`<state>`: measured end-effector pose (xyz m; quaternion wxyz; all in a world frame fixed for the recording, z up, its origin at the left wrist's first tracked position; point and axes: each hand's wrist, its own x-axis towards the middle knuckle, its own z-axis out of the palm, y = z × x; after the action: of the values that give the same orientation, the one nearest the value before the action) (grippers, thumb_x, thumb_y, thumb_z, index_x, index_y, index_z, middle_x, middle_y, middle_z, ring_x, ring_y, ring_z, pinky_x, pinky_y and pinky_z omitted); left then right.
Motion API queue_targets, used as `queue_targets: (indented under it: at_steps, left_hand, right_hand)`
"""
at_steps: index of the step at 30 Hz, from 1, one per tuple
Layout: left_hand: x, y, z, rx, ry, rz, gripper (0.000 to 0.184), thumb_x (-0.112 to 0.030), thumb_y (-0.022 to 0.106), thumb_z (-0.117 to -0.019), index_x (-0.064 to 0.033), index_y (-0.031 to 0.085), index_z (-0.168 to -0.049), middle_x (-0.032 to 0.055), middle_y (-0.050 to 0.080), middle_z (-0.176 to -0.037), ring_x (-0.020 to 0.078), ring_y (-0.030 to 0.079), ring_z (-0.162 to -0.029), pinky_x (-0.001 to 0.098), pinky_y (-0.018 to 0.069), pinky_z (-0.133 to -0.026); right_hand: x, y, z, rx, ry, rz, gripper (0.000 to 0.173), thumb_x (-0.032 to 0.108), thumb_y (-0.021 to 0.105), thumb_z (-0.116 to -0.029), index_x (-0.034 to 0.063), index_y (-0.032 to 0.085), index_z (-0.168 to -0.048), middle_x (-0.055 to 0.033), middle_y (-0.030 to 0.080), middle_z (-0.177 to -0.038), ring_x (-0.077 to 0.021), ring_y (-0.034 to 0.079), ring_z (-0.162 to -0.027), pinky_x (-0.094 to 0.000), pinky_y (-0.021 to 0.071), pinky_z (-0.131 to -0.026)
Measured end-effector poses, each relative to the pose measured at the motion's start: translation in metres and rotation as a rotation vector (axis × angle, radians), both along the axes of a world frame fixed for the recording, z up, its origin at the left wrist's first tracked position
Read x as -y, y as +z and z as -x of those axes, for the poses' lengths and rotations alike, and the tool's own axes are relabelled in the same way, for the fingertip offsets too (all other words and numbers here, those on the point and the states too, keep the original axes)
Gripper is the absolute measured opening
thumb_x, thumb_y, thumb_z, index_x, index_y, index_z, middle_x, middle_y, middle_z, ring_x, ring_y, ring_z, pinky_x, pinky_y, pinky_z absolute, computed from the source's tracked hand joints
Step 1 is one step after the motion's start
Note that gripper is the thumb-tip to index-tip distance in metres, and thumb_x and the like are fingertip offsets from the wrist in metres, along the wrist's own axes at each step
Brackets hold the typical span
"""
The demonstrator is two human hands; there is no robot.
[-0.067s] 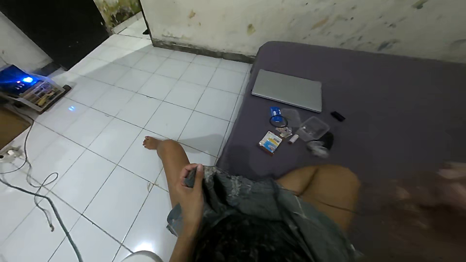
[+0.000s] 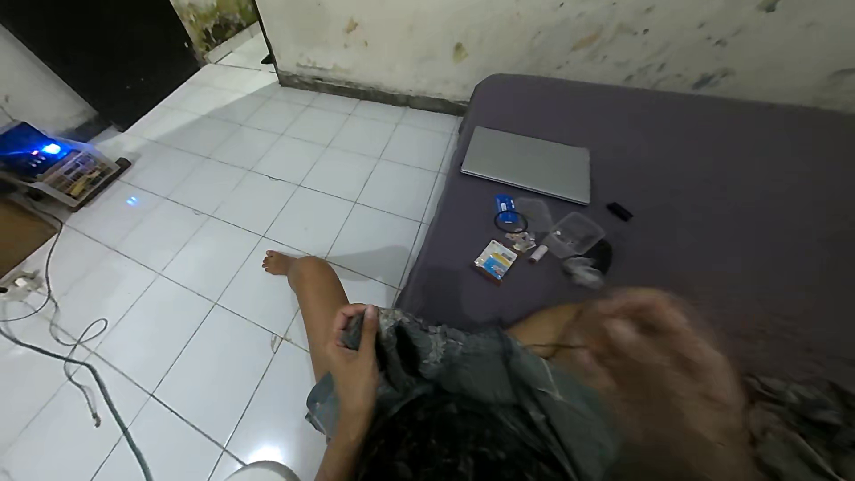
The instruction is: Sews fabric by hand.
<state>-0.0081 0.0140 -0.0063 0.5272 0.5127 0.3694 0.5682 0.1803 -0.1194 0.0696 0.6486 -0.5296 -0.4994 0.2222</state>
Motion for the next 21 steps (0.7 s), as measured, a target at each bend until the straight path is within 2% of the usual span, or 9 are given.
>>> queue_targets:
  at_steps: [1, 3, 5, 7, 13, 21]
  left_hand:
    - [0.003, 0.001, 0.0, -0.004, -0.012, -0.021, 0.009, -0.001, 0.058, -0.096, -0.0053, 0.065, -0.094, -0.0136, 0.068, -0.081, -0.0079, 0.065, -0.076, 0.0125, 0.0554, -0.072]
    - [0.007, 0.004, 0.0, 0.001, -0.039, -0.06, 0.008, -0.002, 0.059, -0.0964, -0.0069, 0.065, -0.094, -0.0149, 0.068, -0.081, -0.0085, 0.064, -0.076, 0.012, 0.0553, -0.071]
    - [0.01, 0.005, 0.0, 0.019, -0.065, -0.086, 0.008, -0.004, 0.06, -0.0966, -0.0087, 0.066, -0.094, -0.0148, 0.069, -0.082, -0.0079, 0.065, -0.077, 0.0126, 0.0558, -0.072]
    - [0.012, 0.006, 0.0, 0.039, -0.079, -0.096, 0.009, -0.003, 0.06, -0.0962, -0.0096, 0.067, -0.094, -0.0142, 0.07, -0.083, -0.0068, 0.066, -0.077, 0.0132, 0.0562, -0.071]
    - [0.016, 0.009, -0.001, 0.06, -0.082, -0.09, 0.009, -0.006, 0.061, -0.0965, -0.0124, 0.067, -0.094, -0.0152, 0.07, -0.083, -0.007, 0.066, -0.075, 0.0127, 0.0558, -0.069]
    - [0.016, 0.01, 0.0, 0.098, -0.097, -0.11, 0.009, -0.008, 0.062, -0.0977, -0.0133, 0.069, -0.094, -0.0136, 0.071, -0.084, -0.0055, 0.067, -0.075, 0.0133, 0.0565, -0.069]
  right_hand:
    - [-0.015, -0.009, 0.019, 0.053, -0.007, 0.03, 0.015, 0.03, 0.053, -0.1063, 0.0256, 0.065, -0.114, 0.021, 0.062, -0.079, 0.0149, 0.051, -0.064, -0.005, 0.0419, -0.056]
    - [-0.036, -0.028, 0.047, 0.179, 0.0, 0.047, 0.015, 0.016, 0.056, -0.1024, 0.0049, 0.064, -0.108, 0.0078, 0.056, -0.069, 0.0111, 0.045, -0.058, -0.0055, 0.038, -0.053]
    - [-0.05, -0.042, 0.065, 0.266, -0.004, 0.034, 0.015, 0.009, 0.058, -0.0971, -0.0032, 0.065, -0.103, 0.0004, 0.054, -0.063, 0.0063, 0.044, -0.052, -0.0064, 0.0371, -0.051]
    - [-0.056, -0.047, 0.075, 0.304, -0.022, 0.021, 0.016, 0.006, 0.059, -0.0938, -0.0056, 0.068, -0.101, -0.0022, 0.056, -0.059, 0.0039, 0.045, -0.049, -0.0071, 0.0389, -0.05]
    - [-0.057, -0.05, 0.079, 0.353, -0.075, -0.039, 0.017, 0.004, 0.06, -0.092, -0.0075, 0.071, -0.099, -0.0047, 0.058, -0.06, 0.0027, 0.047, -0.05, -0.0065, 0.0402, -0.051]
    - [-0.055, -0.05, 0.078, 0.35, -0.064, -0.069, 0.018, 0.004, 0.059, -0.0933, -0.0071, 0.071, -0.102, -0.005, 0.059, -0.063, 0.0032, 0.048, -0.051, -0.0059, 0.0402, -0.053]
